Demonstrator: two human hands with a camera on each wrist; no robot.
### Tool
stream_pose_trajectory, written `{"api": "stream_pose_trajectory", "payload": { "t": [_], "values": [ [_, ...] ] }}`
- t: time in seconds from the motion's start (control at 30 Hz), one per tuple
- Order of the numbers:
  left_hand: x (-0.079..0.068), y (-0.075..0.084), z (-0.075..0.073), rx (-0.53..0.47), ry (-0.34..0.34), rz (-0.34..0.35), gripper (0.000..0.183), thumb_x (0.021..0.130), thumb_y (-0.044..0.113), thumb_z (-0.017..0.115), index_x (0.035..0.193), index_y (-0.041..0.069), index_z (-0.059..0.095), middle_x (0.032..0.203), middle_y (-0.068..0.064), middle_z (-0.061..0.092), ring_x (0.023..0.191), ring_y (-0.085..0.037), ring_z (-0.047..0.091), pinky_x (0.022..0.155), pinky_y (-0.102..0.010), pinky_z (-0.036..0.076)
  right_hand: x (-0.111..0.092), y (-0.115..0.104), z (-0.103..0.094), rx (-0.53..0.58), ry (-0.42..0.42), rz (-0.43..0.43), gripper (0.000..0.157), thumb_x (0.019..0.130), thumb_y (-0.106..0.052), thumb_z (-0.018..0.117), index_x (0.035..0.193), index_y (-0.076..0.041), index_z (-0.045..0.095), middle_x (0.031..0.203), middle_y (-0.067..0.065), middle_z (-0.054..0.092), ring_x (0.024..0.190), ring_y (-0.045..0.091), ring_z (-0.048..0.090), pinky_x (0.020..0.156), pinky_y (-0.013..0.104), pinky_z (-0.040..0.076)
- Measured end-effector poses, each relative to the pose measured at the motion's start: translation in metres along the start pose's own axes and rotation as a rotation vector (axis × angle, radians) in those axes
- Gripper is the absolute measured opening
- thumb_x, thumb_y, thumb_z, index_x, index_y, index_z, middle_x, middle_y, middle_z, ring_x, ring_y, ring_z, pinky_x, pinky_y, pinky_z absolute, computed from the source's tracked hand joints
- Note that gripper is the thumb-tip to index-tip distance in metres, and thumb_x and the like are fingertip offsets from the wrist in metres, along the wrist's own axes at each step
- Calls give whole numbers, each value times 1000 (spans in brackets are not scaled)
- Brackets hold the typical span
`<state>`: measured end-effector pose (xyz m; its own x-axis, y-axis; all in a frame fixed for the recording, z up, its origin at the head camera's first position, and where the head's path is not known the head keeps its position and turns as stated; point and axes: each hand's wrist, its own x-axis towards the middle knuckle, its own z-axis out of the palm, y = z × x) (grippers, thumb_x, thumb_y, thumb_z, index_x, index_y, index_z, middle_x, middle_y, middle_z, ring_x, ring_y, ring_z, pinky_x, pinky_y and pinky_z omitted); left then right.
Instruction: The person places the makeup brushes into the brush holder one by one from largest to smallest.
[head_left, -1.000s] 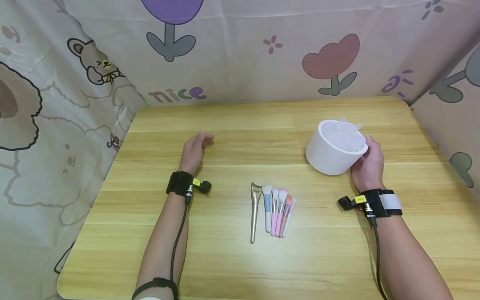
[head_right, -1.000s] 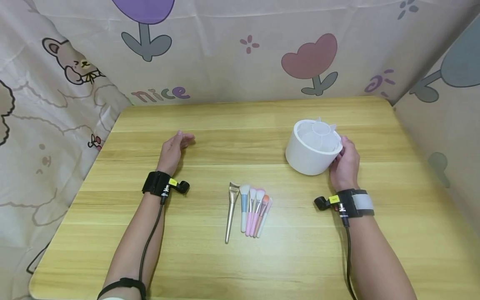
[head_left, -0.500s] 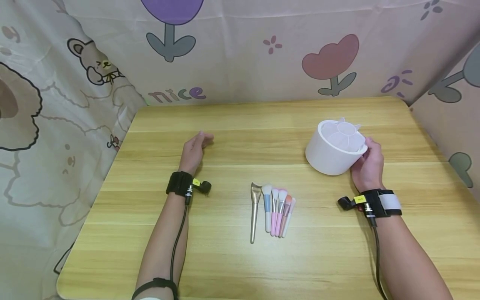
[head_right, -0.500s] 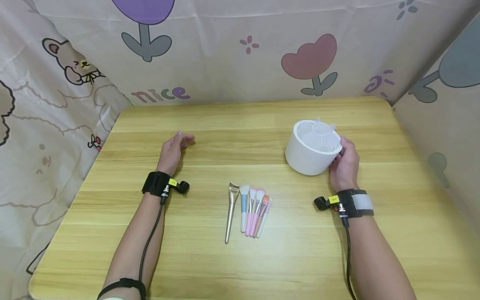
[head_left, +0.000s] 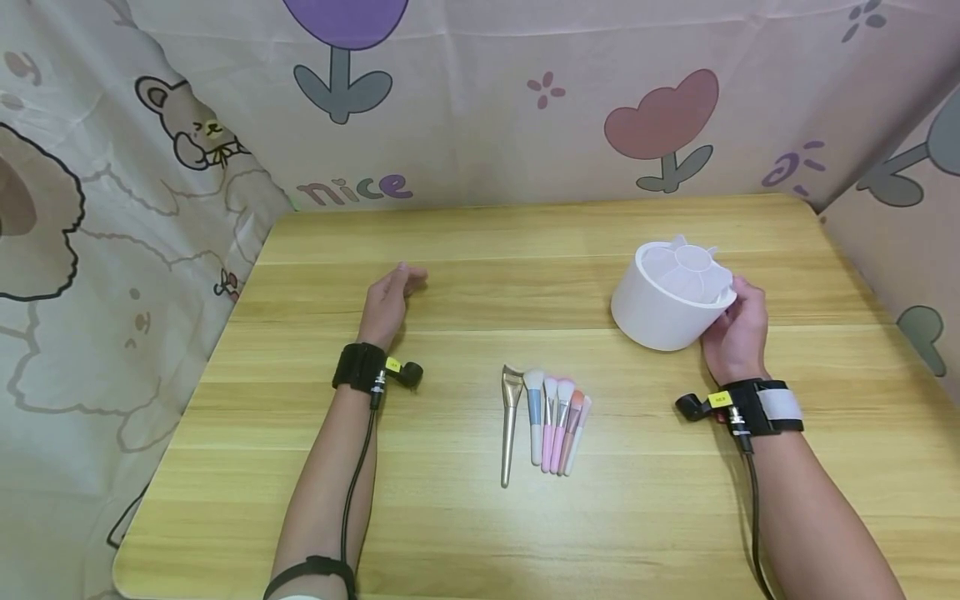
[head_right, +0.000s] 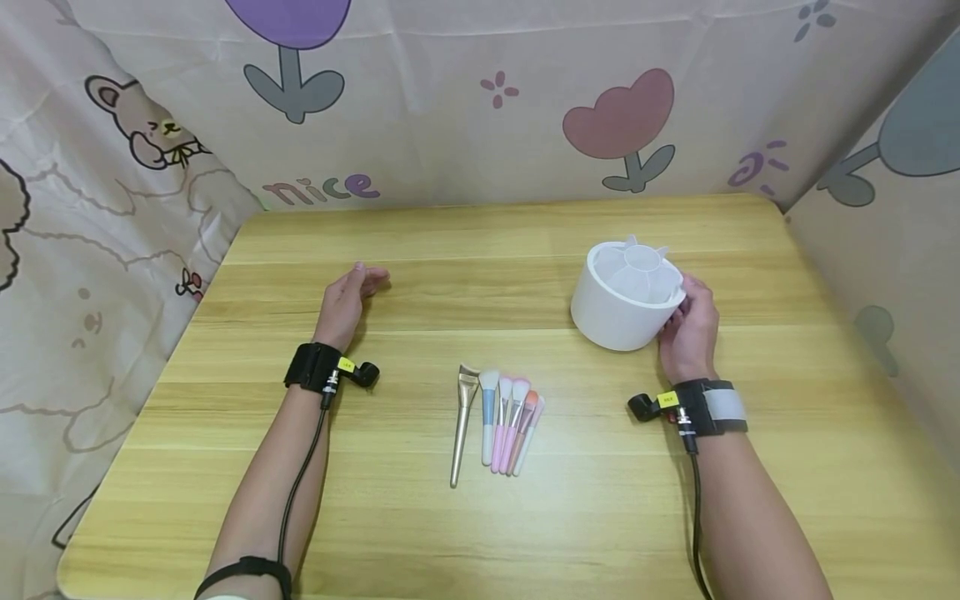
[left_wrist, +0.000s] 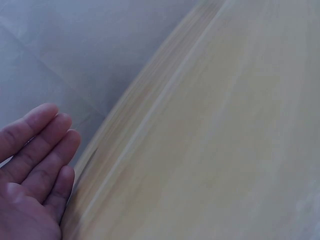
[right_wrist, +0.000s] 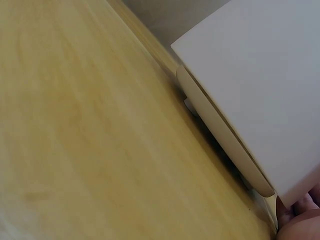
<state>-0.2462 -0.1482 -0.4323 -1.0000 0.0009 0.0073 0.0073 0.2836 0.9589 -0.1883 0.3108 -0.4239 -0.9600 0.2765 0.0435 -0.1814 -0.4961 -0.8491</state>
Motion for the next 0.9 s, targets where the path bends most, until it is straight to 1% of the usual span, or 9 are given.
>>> {"api": "stream_pose_trajectory", "payload": {
  "t": [0.17, 0.27, 0.37, 0.47, 0.67, 0.73, 0.9],
  "values": [
    [0, 1, 0, 3, 0, 2, 65, 93, 69, 30, 121, 20, 63, 126, 3, 61, 119, -12, 53, 106, -36, 39, 1, 1, -1, 24, 21, 11, 28, 95, -34, 51, 94, -7, 58, 109, 2, 50, 106, 13, 47, 103, 30, 26],
    [-1, 1, 0, 1, 0, 2, 65, 93, 69, 30, 120, 20, 63, 126, 3, 62, 119, -12, 53, 106, -36, 39, 1, 2, -1, 42, 17, 12, 29, 95, -36, 51, 98, -8, 57, 112, 2, 50, 108, 13, 47, 104, 30, 25],
    [-1, 1, 0, -2, 1, 3, 65, 93, 69, 30, 120, 20, 63, 125, 4, 62, 119, -12, 53, 106, -36, 39, 1, 3, -2, 56, 3, 0, 25, 94, -32, 50, 98, -8, 57, 111, 2, 52, 107, 13, 48, 104, 31, 26],
    [-1, 1, 0, -3, 4, 6, 64, 94, 68, 30, 120, 20, 64, 125, 3, 62, 118, -12, 53, 106, -35, 39, 1, 3, -2, 41, -7, -16, 22, 93, -28, 50, 95, -8, 58, 110, 3, 54, 106, 15, 49, 103, 33, 28],
    [0, 1, 1, 0, 3, 8, 64, 94, 68, 30, 120, 20, 63, 125, 3, 62, 118, -11, 54, 106, -35, 39, 3, 0, -3, 27, 18, 11, 30, 95, -35, 53, 100, -6, 57, 109, 2, 50, 105, 13, 49, 104, 31, 27],
    [0, 1, 0, 3, 2, 10, 64, 94, 68, 30, 120, 20, 63, 125, 3, 62, 118, -11, 54, 105, -35, 39, 3, 1, -2, 32, 18, 10, 30, 95, -35, 52, 103, -6, 57, 110, 2, 50, 106, 13, 48, 104, 30, 26],
    [0, 1, 1, 2, 0, 15, 64, 94, 68, 30, 121, 20, 63, 125, 4, 62, 118, -11, 54, 105, -35, 40, 1, 1, -1, 31, -3, -11, 25, 94, -31, 49, 97, -8, 57, 107, 2, 53, 104, 14, 50, 101, 31, 29]
  ]
}}
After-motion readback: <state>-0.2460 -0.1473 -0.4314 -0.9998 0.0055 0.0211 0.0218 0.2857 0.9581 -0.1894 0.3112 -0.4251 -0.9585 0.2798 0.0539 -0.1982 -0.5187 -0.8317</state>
